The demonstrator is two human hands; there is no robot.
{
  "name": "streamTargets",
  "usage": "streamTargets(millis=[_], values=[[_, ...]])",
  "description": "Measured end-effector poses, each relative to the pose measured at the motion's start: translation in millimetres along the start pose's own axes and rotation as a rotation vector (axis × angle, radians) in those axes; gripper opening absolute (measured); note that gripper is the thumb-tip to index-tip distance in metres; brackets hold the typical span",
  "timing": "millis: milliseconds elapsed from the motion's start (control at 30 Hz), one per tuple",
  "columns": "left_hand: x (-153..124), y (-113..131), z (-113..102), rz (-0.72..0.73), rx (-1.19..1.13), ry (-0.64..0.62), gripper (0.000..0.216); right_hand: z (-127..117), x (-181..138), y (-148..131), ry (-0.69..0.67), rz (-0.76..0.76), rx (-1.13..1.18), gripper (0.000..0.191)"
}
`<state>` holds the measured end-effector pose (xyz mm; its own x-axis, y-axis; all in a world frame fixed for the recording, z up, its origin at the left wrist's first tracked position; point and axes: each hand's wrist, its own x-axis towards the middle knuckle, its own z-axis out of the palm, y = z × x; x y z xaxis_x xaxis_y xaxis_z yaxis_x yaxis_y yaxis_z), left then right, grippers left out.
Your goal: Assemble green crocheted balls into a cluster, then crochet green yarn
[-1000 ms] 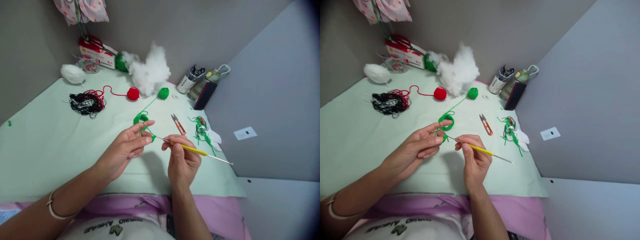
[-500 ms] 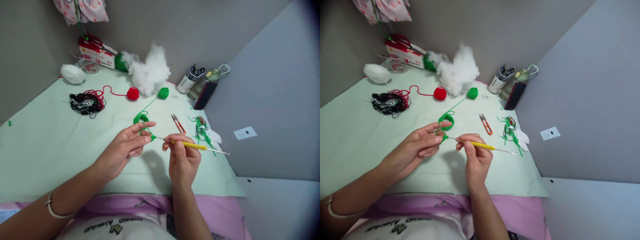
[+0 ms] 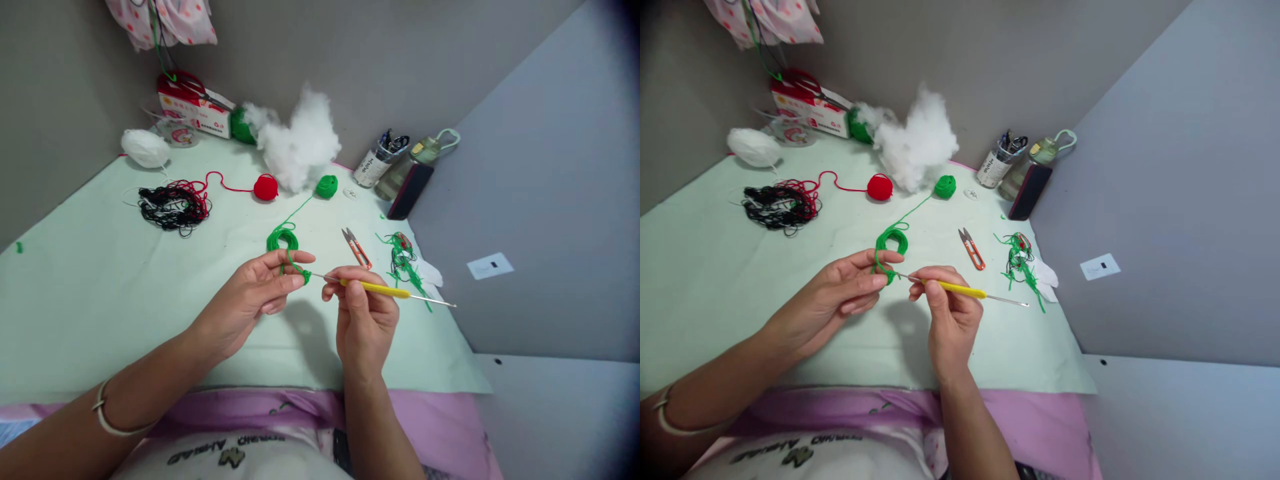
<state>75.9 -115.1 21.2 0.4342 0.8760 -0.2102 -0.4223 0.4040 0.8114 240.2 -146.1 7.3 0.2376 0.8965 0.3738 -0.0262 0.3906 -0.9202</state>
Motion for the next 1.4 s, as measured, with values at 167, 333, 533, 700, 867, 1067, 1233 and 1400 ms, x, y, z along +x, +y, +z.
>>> streamTargets(millis=[167, 333, 533, 700, 867, 1067, 1233, 1400], values=[[0.6, -1.0, -0.6, -0.005, -0.001, -0.002, 0.026, -0.5, -0.4, 0.0, 0.013, 0.011, 0.001, 0.016], [1.6, -1.1, 0.5, 0.009, 0.014, 0.011, 0.023, 0.3, -0.9, 2.2, 0.025, -0.006, 0.056, 0.016], [2.1, -2.6, -0.8, 0.027, 0.03, 0.035, 0.019, 0.8, -1.5, 2.3, 0.005, -0.021, 0.066, 0.016], [3.5, -3.7, -1.1, 0.031, 0.018, 0.031, 0.017, 0.0, -1.9, 1.8, 0.0, -0.007, 0.039, 0.015], [3.4, -4.8, -1.1, 0.035, 0.011, 0.026, 0.016, 0.5, -2.5, 4.3, 0.039, -0.039, 0.036, 0.016], [3.9, -5.4, -1.1, 0.023, 0.016, 0.01, 0.016, 1.7, -3.6, 5.8, 0.034, -0.082, 0.017, 0.018], [3.5, -6.0, 1.2, 0.015, 0.017, 0.026, 0.016, 1.2, -4.0, 6.6, 0.034, -0.083, 0.013, 0.018], [2.5, -5.8, 1.0, 0.015, 0.022, 0.032, 0.018, 0.6, -4.9, 7.8, 0.039, -0.069, 0.006, 0.017]])
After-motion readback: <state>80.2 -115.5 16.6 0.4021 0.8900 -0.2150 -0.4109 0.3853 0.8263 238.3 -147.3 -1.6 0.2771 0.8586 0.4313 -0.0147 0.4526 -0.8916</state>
